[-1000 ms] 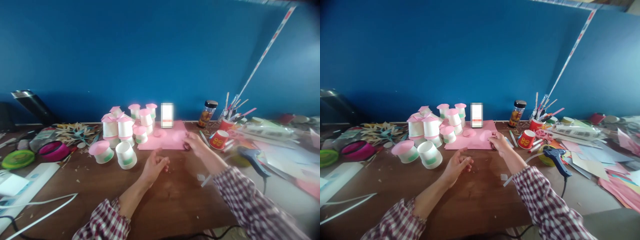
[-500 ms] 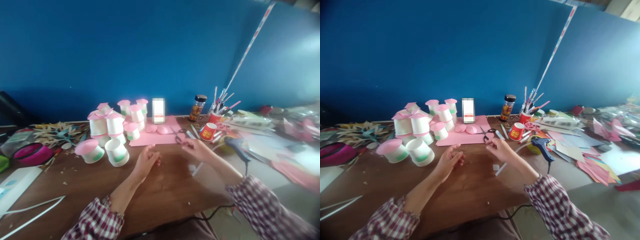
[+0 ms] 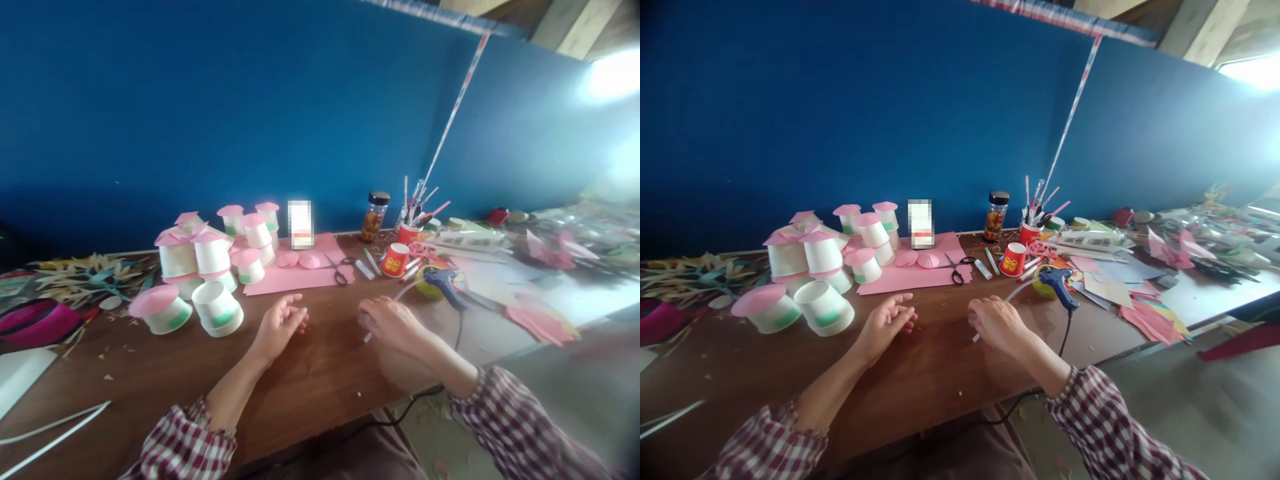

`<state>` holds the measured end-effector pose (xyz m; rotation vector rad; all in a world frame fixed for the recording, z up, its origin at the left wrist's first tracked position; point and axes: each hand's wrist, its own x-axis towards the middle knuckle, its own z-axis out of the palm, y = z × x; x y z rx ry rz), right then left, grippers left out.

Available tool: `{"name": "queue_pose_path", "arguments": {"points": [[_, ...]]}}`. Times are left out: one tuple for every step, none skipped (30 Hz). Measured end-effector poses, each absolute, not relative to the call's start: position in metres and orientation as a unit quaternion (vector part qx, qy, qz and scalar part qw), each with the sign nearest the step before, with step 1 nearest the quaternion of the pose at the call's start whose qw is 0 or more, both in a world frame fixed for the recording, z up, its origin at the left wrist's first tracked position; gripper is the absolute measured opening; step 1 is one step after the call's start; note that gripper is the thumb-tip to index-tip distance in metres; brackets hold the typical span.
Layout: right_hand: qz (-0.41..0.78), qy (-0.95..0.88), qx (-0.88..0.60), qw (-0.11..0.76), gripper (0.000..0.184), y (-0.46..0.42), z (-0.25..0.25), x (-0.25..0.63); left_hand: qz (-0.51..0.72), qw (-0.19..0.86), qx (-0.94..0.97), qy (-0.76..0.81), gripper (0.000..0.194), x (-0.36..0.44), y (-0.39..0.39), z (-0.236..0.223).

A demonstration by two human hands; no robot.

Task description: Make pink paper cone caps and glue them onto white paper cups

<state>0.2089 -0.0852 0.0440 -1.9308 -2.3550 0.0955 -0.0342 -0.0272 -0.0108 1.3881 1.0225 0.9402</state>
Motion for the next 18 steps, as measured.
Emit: {"name": "queue_pose_path", "arguments": {"points": [[0.029, -0.758, -0.649, 0.058, 0.013, -0.08, 0.046, 0.21, 0.392, 0.555, 0.597, 0.427, 0.05, -0.034, -0.028, -0.011], [0.026, -0.741, -0.668, 0.068, 0.017, -0.073, 0.048, 0.211, 0.387, 0.556, 0.604, 0.421, 0.05, -0.033, -0.028, -0.012], [0.023, -0.721, -0.688, 0.076, 0.021, -0.064, 0.05, 0.212, 0.382, 0.557, 0.609, 0.415, 0.049, -0.032, -0.029, -0.013], [0.017, -0.699, -0.71, 0.082, 0.024, -0.054, 0.051, 0.214, 0.38, 0.558, 0.613, 0.411, 0.049, -0.032, -0.029, -0.014], [0.012, -0.674, -0.734, 0.08, 0.027, -0.043, 0.053, 0.216, 0.379, 0.558, 0.616, 0.408, 0.049, -0.031, -0.029, -0.015], [0.01, -0.646, -0.76, 0.071, 0.029, -0.031, 0.053, 0.217, 0.378, 0.556, 0.618, 0.407, 0.049, -0.031, -0.028, -0.015], [0.016, -0.617, -0.785, 0.056, 0.032, -0.02, 0.053, 0.219, 0.377, 0.554, 0.62, 0.408, 0.049, -0.031, -0.028, -0.015], [0.026, -0.592, -0.804, 0.04, 0.034, -0.009, 0.053, 0.22, 0.377, 0.552, 0.622, 0.409, 0.049, -0.031, -0.028, -0.014], [0.038, -0.574, -0.818, 0.023, 0.035, 0.001, 0.051, 0.221, 0.376, 0.55, 0.623, 0.411, 0.049, -0.031, -0.027, -0.013], [0.048, -0.562, -0.825, 0.011, 0.033, 0.009, 0.05, 0.222, 0.375, 0.548, 0.624, 0.411, 0.048, -0.031, -0.027, -0.013], [0.057, -0.555, -0.83, 0.001, 0.03, 0.015, 0.048, 0.223, 0.375, 0.547, 0.626, 0.411, 0.048, -0.031, -0.028, -0.012], [0.062, -0.551, -0.832, -0.005, 0.027, 0.018, 0.047, 0.224, 0.373, 0.547, 0.627, 0.41, 0.047, -0.032, -0.028, -0.012], [0.064, -0.55, -0.833, -0.007, 0.025, 0.02, 0.046, 0.226, 0.371, 0.547, 0.628, 0.409, 0.045, -0.032, -0.029, -0.011], [0.064, -0.55, -0.833, -0.007, 0.024, 0.018, 0.046, 0.227, 0.37, 0.548, 0.63, 0.408, 0.044, -0.033, -0.03, -0.011], [0.061, -0.55, -0.833, -0.008, 0.024, 0.015, 0.046, 0.228, 0.369, 0.548, 0.63, 0.407, 0.043, -0.033, -0.031, -0.012], [0.055, -0.556, -0.829, 0.0, 0.024, 0.009, 0.047, 0.229, 0.371, 0.547, 0.631, 0.406, 0.042, -0.034, -0.031, -0.011], [0.052, -0.567, -0.822, 0.019, 0.025, 0.002, 0.048, 0.23, 0.374, 0.545, 0.633, 0.404, 0.04, -0.033, -0.032, -0.011], [0.055, -0.583, -0.809, 0.049, 0.026, -0.007, 0.048, 0.229, 0.381, 0.54, 0.633, 0.403, 0.038, -0.033, -0.032, -0.01]]}}
